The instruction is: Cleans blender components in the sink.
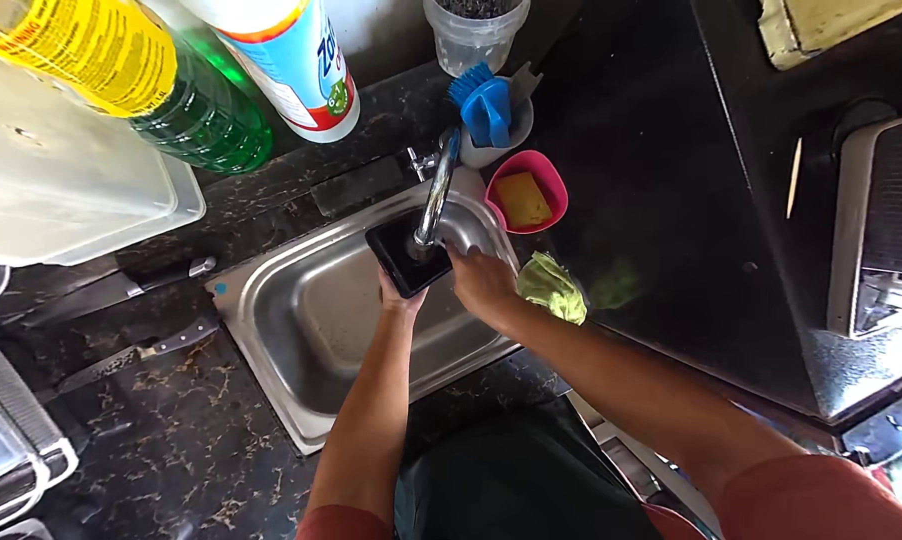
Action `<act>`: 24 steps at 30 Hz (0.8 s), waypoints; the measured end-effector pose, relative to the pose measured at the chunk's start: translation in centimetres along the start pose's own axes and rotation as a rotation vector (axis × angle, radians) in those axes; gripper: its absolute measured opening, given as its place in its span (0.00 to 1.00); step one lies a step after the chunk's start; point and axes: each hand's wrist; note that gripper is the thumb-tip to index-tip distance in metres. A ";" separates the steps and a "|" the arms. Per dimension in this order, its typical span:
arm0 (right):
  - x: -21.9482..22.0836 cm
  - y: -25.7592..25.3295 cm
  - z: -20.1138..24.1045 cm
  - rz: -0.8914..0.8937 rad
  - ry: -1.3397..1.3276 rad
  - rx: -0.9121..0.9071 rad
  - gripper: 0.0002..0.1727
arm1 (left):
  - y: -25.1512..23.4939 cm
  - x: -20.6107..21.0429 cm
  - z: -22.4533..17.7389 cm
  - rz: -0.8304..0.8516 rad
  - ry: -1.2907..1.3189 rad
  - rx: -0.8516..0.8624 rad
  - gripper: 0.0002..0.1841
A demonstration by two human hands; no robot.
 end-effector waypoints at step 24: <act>-6.5 -3.0 4.0 0.129 0.468 -0.373 0.12 | -1.2 -1.7 -2.2 0.053 -0.015 -0.105 0.43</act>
Point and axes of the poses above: each hand's wrist, its own y-axis away from the middle knuckle, its own x-axis out of the palm, z = x × y, and after that the axes turned 13 degrees about -y, right-handed
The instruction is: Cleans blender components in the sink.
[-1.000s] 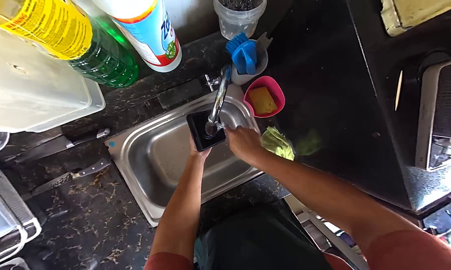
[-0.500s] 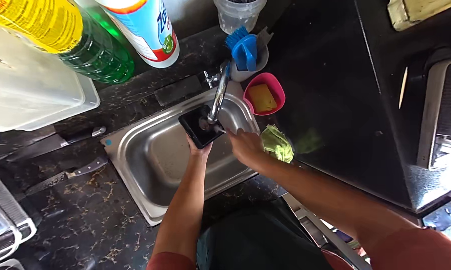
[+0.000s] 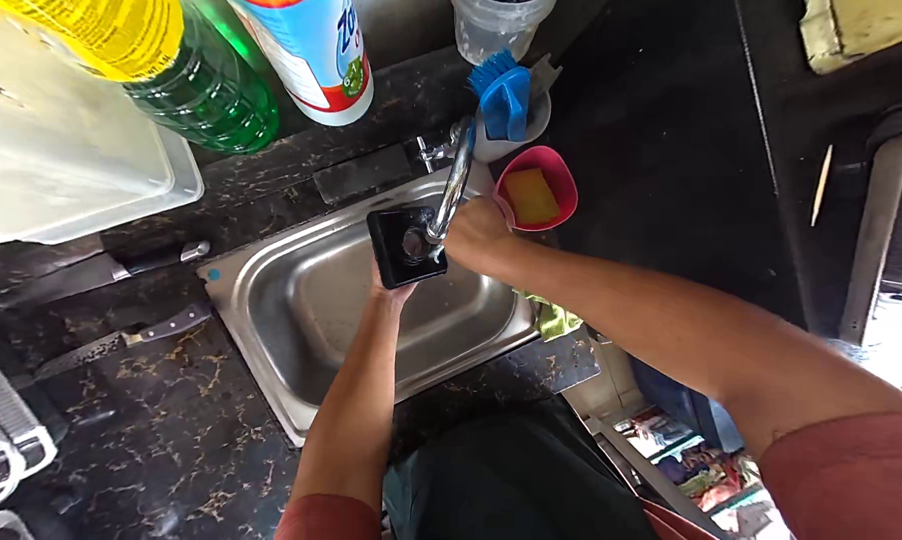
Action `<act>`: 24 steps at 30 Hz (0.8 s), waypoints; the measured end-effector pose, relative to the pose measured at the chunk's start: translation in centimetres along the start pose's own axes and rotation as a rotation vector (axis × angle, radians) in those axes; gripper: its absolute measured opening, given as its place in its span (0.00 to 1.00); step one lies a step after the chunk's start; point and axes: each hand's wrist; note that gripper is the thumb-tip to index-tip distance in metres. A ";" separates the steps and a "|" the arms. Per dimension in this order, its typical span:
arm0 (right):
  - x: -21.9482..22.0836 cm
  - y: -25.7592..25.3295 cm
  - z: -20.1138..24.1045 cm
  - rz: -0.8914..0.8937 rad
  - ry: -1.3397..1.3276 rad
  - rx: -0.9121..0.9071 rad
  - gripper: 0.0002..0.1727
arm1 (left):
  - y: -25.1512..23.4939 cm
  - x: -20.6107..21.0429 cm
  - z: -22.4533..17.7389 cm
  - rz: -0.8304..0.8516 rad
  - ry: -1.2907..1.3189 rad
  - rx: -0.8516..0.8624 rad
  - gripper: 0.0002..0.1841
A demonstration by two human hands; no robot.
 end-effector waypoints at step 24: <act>0.2 0.5 0.6 0.142 -0.112 0.182 0.10 | 0.4 -0.8 1.6 -0.002 0.006 0.137 0.39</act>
Point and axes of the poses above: each hand's wrist, its own y-axis away from the middle knuckle, its own x-axis out of the palm, z = x × y, and after that the axes turned 13 degrees about -y, right-handed
